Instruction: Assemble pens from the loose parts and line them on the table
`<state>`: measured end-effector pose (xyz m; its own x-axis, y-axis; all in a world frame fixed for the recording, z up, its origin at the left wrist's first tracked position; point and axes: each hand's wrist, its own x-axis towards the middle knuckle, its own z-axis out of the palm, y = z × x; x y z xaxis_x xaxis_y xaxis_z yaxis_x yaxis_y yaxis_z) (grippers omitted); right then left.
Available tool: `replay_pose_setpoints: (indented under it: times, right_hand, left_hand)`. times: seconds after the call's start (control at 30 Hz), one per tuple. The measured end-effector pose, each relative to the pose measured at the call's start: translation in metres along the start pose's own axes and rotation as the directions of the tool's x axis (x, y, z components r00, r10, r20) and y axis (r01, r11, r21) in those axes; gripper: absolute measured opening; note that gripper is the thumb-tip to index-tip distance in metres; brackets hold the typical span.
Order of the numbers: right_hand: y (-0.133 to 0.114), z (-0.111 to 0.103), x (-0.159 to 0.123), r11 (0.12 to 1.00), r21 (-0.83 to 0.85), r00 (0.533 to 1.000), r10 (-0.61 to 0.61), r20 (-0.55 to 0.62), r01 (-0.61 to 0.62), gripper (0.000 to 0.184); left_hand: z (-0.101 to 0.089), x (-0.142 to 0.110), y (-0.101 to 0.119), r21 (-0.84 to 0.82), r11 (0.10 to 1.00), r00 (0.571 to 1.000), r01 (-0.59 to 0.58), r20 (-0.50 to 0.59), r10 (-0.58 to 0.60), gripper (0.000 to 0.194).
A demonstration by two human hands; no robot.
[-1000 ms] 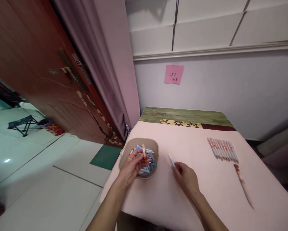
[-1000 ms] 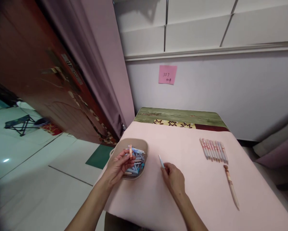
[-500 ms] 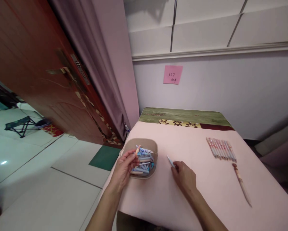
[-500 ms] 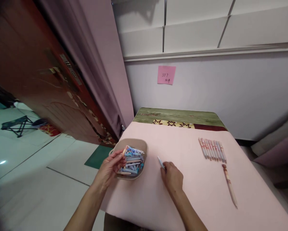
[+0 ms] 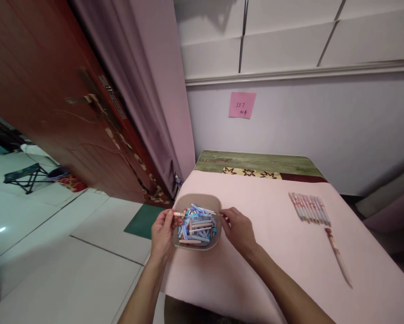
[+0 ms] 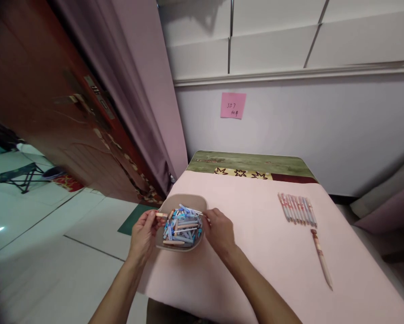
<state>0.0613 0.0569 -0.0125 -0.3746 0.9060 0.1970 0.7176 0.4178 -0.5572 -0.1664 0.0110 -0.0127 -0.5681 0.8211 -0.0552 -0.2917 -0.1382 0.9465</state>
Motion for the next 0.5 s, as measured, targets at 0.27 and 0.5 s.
replay_pose_setpoints:
  times: [0.27, 0.5]
  right_hand:
    - [-0.044, 0.054, 0.068, 0.981, -0.154, 0.942, -0.059, 0.329, 0.115, 0.034]
    - [-0.041, 0.065, 0.051, 0.943, -0.089, 0.854, -0.246, 0.459, 0.320, 0.037]
  left_hand:
    - [0.004, -0.015, -0.015, 0.227, 0.967, 0.991, -0.113, -0.044, 0.127, 0.015]
    - [0.008, -0.028, -0.019, 0.360, 0.916, 0.983, -0.176, 0.021, 0.181, 0.014]
